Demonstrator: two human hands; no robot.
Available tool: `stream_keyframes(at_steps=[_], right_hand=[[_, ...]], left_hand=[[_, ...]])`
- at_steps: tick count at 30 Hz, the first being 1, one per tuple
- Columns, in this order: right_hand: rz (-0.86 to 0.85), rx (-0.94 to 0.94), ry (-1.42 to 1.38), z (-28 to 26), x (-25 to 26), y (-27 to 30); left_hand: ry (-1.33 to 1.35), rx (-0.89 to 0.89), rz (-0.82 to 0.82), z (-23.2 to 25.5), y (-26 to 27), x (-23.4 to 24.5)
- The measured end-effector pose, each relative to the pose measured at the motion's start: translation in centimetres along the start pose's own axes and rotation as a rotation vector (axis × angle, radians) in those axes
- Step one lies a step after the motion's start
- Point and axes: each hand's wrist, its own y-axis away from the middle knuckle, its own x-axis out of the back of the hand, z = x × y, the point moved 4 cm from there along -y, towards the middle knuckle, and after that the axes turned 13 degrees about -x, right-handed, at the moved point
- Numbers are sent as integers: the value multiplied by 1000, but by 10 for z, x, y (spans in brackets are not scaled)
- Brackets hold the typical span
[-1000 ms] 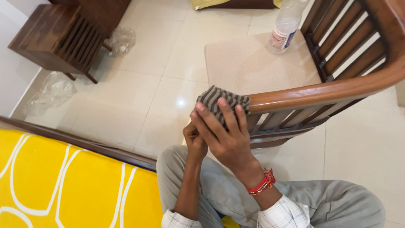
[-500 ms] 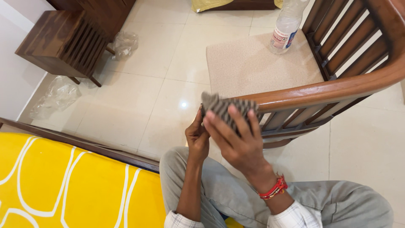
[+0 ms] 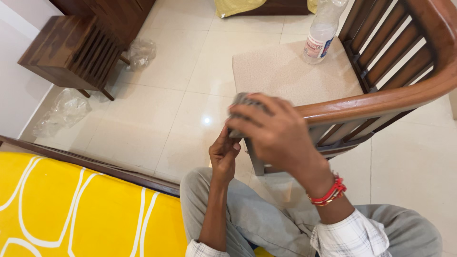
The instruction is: The person sits on the floor and wipes the wooden armrest and back of a chair with a cloth. They then stand, spray cleaner onto the cloth, and wipe the surface of a wooden wardrobe door.
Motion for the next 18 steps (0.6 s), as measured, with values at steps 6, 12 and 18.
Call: stream_keyframes(at_steps=[6, 12, 18], right_hand=[[272, -230, 151, 37, 1, 47], [408, -104, 370, 59, -49, 121], [261, -137, 336, 78, -87, 181]], left_hand=[[11, -29, -20, 16, -11, -18], [75, -29, -25, 19, -12, -20], [129, -6, 19, 12, -4, -10]])
